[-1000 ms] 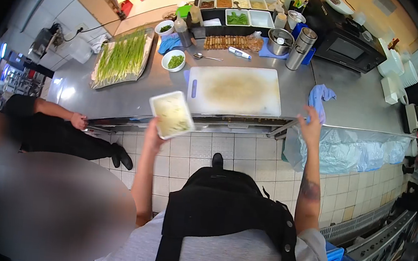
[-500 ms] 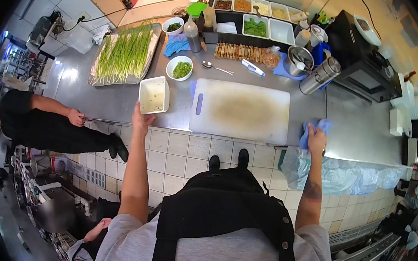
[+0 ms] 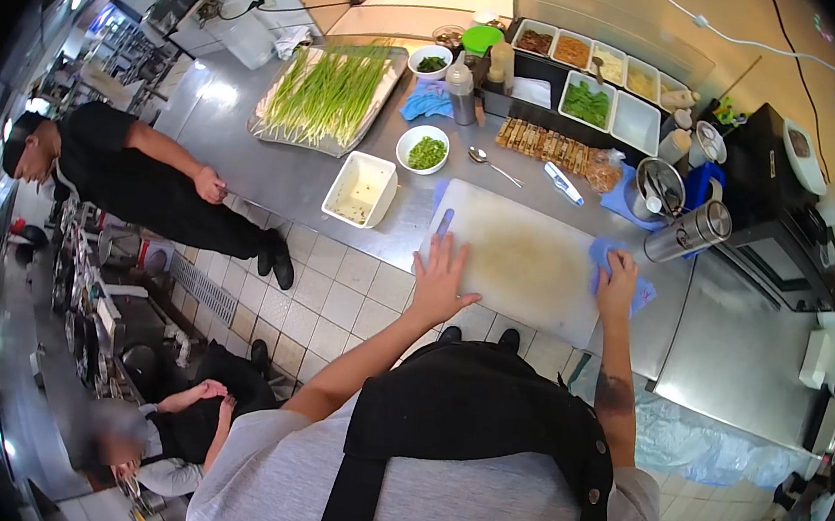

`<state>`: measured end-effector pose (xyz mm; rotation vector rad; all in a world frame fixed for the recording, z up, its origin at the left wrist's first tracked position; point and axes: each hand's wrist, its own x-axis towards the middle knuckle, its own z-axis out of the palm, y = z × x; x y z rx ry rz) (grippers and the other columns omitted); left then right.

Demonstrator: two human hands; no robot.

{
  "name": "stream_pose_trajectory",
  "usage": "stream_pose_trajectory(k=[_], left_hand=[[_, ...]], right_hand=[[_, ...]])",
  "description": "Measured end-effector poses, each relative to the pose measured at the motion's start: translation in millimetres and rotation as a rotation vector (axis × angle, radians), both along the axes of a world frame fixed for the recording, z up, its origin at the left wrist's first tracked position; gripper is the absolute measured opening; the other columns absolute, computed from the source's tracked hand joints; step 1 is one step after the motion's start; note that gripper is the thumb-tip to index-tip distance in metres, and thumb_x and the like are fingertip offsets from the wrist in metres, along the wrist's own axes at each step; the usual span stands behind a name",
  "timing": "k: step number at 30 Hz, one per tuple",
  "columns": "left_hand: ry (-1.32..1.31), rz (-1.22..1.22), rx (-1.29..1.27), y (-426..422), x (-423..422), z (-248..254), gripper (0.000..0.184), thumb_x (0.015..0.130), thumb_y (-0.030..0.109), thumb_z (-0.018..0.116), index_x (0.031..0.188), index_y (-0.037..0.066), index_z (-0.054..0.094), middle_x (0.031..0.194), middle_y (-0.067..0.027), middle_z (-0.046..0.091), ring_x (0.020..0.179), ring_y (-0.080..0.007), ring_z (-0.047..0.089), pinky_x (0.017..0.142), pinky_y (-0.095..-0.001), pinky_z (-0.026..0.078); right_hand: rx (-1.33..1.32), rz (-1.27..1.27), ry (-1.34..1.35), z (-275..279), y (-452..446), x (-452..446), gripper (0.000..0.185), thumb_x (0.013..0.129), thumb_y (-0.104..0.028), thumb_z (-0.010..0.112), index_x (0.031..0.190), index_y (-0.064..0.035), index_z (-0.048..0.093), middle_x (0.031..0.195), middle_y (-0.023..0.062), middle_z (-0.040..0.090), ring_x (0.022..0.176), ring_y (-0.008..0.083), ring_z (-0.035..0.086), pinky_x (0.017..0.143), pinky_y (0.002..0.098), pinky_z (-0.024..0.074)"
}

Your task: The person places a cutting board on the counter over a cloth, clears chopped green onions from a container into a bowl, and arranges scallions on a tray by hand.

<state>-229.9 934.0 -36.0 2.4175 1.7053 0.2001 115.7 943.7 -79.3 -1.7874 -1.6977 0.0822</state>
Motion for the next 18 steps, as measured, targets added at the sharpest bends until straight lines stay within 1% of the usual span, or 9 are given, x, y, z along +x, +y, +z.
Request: stream_pose_trajectory(k=[2, 4, 6, 8, 9, 10, 12, 15, 18], left_hand=[[0.025, -0.024, 0.025, 3, 1, -15, 0.095, 0.071, 0.055, 0.069, 0.143, 0.007, 0.031, 0.148, -0.026, 0.018, 0.131, -0.0463, 0.027, 0.101, -0.0614, 0.026], [0.05, -0.046, 0.033, 7, 0, -23, 0.095, 0.071, 0.059, 0.066, 0.143, 0.007, 0.032, 0.149, -0.0259, 0.017, 0.131, -0.0469, 0.026, 0.099, -0.0611, 0.027], [0.07, -0.051, 0.02, 7, 1, -24, 0.094, 0.072, 0.061, 0.064, 0.142, 0.007, 0.033, 0.149, -0.026, 0.018, 0.131, -0.0473, 0.026, 0.098, -0.0593, 0.03], [0.096, -0.036, 0.0, 5, 2, -24, 0.096, 0.071, 0.061, 0.065, 0.143, 0.007, 0.032, 0.149, -0.0259, 0.016, 0.132, -0.0478, 0.025, 0.098, -0.0595, 0.031], [0.108, -0.028, -0.008, 6, 4, -24, 0.097, 0.07, 0.061, 0.066, 0.143, 0.007, 0.031, 0.15, -0.0259, 0.015, 0.132, -0.0481, 0.025, 0.099, -0.0595, 0.032], [0.109, -0.015, 0.011, 6, 6, -23, 0.096, 0.07, 0.061, 0.065, 0.142, 0.006, 0.032, 0.149, -0.0263, 0.017, 0.131, -0.0478, 0.026, 0.097, -0.0582, 0.033], [0.122, 0.005, 0.041, 3, 10, -20, 0.094, 0.071, 0.06, 0.065, 0.141, 0.005, 0.035, 0.147, -0.0271, 0.02, 0.128, -0.0473, 0.029, 0.094, -0.0554, 0.034], [0.111, 0.014, 0.035, 3, 11, -21, 0.096, 0.069, 0.059, 0.068, 0.141, 0.005, 0.034, 0.147, -0.0284, 0.02, 0.127, -0.048, 0.03, 0.094, -0.057, 0.036], [0.111, -0.001, -0.007, 8, 9, -16, 0.098, 0.067, 0.059, 0.069, 0.141, 0.005, 0.034, 0.145, -0.0297, 0.023, 0.125, -0.0474, 0.033, 0.093, -0.0561, 0.036]], right_hand=[[-0.058, 0.121, 0.062, 0, -22, 6, 0.035, 0.069, 0.004, 0.062, 0.104, 0.0008, 0.061, 0.109, 0.0164, 0.059, 0.101, 0.0352, 0.056, 0.09, 0.038, 0.0447], [-0.246, 0.34, 0.137, 14, -52, 21, 0.037, 0.066, 0.006, 0.059, 0.101, -0.0005, 0.063, 0.105, 0.0152, 0.061, 0.098, 0.0337, 0.058, 0.087, 0.039, 0.0462], [-0.545, 0.555, 0.155, 39, -80, 43, 0.036, 0.063, 0.007, 0.058, 0.096, -0.0027, 0.065, 0.102, 0.0151, 0.062, 0.096, 0.0331, 0.06, 0.084, 0.0382, 0.0474], [-1.014, 0.657, -0.061, 81, -85, 66, 0.038, 0.061, 0.008, 0.058, 0.097, -0.0043, 0.065, 0.099, 0.0161, 0.062, 0.094, 0.0341, 0.06, 0.082, 0.0382, 0.0479], [-0.948, 0.497, -0.109, 86, -89, 81, 0.037, 0.064, 0.006, 0.058, 0.099, -0.0047, 0.064, 0.101, 0.017, 0.062, 0.093, 0.0357, 0.059, 0.083, 0.0404, 0.0476], [-0.876, 0.341, -0.156, 89, -86, 96, 0.036, 0.066, 0.004, 0.059, 0.101, -0.005, 0.064, 0.103, 0.018, 0.061, 0.093, 0.0373, 0.059, 0.084, 0.0425, 0.0473], [-0.713, 0.022, -0.198, 94, -69, 115, 0.04, 0.068, 0.003, 0.06, 0.108, -0.0044, 0.06, 0.11, 0.0233, 0.057, 0.098, 0.0392, 0.057, 0.088, 0.0449, 0.0454], [-0.689, -0.064, -0.343, 63, -46, 123, 0.042, 0.07, 0.003, 0.061, 0.112, -0.0043, 0.058, 0.117, 0.0279, 0.051, 0.106, 0.0407, 0.054, 0.092, 0.0449, 0.0438], [-0.385, 0.087, -0.339, 64, -18, 60, 0.045, 0.072, 0.004, 0.061, 0.116, -0.0047, 0.055, 0.121, 0.0256, 0.049, 0.112, 0.0399, 0.051, 0.095, 0.0441, 0.0425]])
